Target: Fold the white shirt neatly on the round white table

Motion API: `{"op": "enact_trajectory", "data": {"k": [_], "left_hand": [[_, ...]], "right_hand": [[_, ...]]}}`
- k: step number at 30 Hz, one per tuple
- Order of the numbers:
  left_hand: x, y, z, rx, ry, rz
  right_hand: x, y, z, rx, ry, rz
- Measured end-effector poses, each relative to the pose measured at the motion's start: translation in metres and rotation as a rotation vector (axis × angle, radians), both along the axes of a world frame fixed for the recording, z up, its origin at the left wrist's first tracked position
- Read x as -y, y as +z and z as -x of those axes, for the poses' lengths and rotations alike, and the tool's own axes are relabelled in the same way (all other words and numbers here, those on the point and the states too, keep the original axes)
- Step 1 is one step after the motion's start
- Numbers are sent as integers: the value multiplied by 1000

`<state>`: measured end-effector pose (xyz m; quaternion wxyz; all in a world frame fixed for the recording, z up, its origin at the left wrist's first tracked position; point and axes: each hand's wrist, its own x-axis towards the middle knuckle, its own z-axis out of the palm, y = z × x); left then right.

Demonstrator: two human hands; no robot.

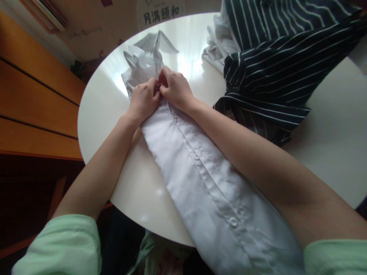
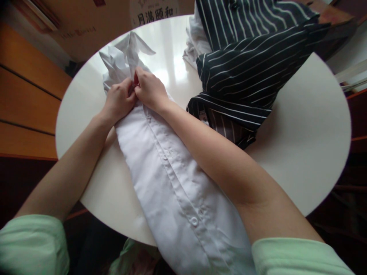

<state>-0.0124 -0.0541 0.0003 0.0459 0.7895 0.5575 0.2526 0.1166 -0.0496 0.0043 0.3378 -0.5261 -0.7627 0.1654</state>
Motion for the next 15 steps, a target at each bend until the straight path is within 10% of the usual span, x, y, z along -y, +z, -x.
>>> {"op": "enact_trajectory", "data": {"k": [15], "left_hand": [[0,0,0,-15,1,-3]], "right_hand": [[0,0,1,5,-6,-2]]}}
